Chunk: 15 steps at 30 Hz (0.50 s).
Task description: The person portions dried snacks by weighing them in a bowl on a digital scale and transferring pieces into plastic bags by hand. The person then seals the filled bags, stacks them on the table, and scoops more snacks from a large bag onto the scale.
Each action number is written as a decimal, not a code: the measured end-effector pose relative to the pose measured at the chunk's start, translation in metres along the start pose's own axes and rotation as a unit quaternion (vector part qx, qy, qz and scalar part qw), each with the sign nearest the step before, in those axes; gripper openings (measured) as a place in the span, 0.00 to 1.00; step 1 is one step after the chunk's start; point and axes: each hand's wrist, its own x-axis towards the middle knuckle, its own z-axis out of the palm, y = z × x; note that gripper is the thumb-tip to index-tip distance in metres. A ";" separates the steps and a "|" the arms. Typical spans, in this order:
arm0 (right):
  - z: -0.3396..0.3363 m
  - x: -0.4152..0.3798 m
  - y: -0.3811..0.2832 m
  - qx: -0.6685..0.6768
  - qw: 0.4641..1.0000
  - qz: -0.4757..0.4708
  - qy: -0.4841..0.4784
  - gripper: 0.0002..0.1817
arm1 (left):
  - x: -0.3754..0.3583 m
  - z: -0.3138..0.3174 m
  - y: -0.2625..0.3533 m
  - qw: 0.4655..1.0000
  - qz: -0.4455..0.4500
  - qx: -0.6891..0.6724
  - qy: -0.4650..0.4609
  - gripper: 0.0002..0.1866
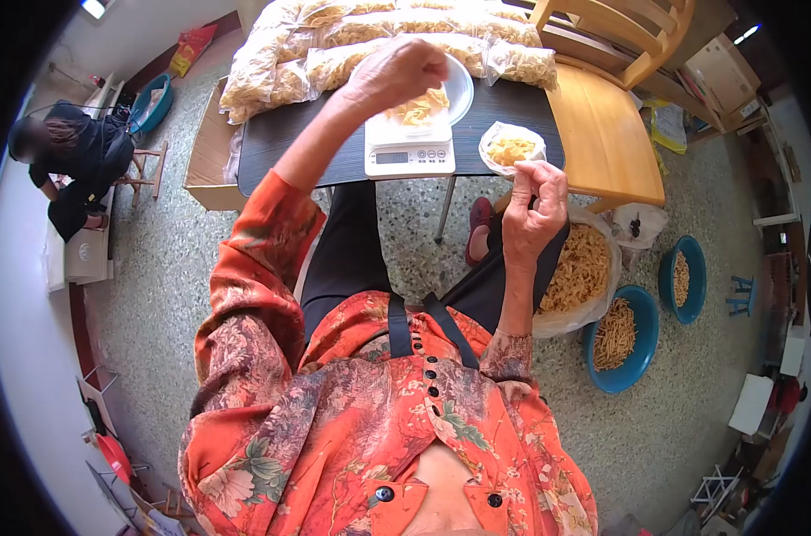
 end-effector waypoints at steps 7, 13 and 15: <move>0.000 0.000 0.003 -0.002 1.000 0.005 0.001 0.04 | -0.011 0.016 -0.056 0.975 0.056 0.197 -0.085 0.18; 0.001 0.001 0.000 -0.005 1.000 0.001 -0.007 0.04 | -0.010 0.019 -0.051 0.968 0.073 0.226 -0.082 0.16; 0.002 0.001 0.000 -0.006 1.000 -0.003 -0.006 0.03 | -0.009 0.020 -0.053 0.960 0.103 0.248 -0.076 0.10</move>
